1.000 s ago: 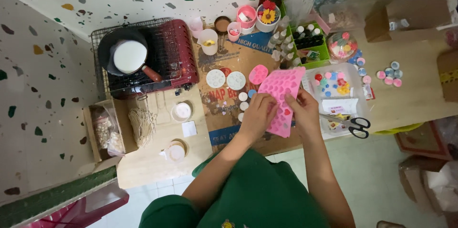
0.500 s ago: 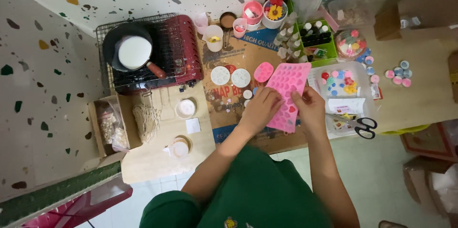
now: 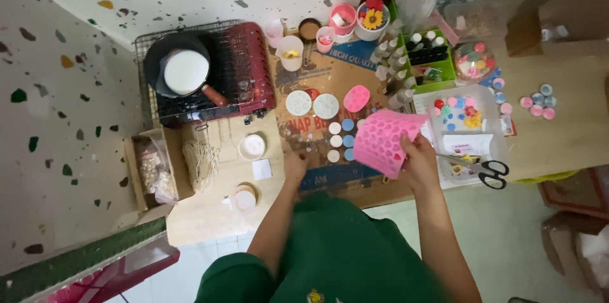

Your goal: Applying labels to small candle tins and demolding wax pieces from silicone molds.

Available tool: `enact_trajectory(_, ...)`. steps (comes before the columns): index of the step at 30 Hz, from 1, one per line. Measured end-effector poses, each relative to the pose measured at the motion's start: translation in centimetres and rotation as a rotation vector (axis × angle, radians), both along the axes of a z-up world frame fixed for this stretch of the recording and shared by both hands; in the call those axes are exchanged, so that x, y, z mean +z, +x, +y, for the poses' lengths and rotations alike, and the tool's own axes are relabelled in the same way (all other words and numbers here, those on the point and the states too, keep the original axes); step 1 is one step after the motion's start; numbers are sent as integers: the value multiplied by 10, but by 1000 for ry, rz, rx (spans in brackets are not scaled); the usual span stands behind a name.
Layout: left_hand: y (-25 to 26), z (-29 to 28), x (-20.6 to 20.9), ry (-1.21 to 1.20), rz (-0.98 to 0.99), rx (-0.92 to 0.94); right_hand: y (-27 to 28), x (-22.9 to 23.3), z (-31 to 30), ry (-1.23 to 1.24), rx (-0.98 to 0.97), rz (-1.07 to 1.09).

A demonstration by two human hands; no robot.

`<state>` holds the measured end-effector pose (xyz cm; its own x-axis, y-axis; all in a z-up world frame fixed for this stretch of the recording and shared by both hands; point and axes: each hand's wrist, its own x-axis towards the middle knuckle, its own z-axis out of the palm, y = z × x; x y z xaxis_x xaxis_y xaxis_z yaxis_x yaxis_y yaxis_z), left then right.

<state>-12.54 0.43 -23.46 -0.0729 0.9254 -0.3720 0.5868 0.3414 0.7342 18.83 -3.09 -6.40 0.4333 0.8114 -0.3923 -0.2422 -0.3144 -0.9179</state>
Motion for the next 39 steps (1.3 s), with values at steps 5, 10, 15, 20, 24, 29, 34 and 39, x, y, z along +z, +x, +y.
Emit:
enact_trajectory(5,2,-1,-28,-50,226,2,9,-3,-1,35,50,266)
enact_trajectory(10,52,29,110,-235,-619,182,21,-26,-4,97,166,345)
enact_trajectory(15,89,28,229,-433,-1091,54,-10,35,2,110,214,268)
enact_trajectory(20,87,19,276,-87,-830,-135,-25,62,6,129,188,7)
enact_trajectory(24,89,21,263,50,-707,-187,-43,89,9,96,215,-263)
enact_trajectory(29,98,17,243,162,-575,-243,-39,72,18,4,239,-500)
enact_trajectory(34,102,13,247,61,-647,-118,-40,81,20,-34,174,-585)
enact_trajectory(39,99,27,241,-148,-850,139,-55,135,9,283,172,-743)
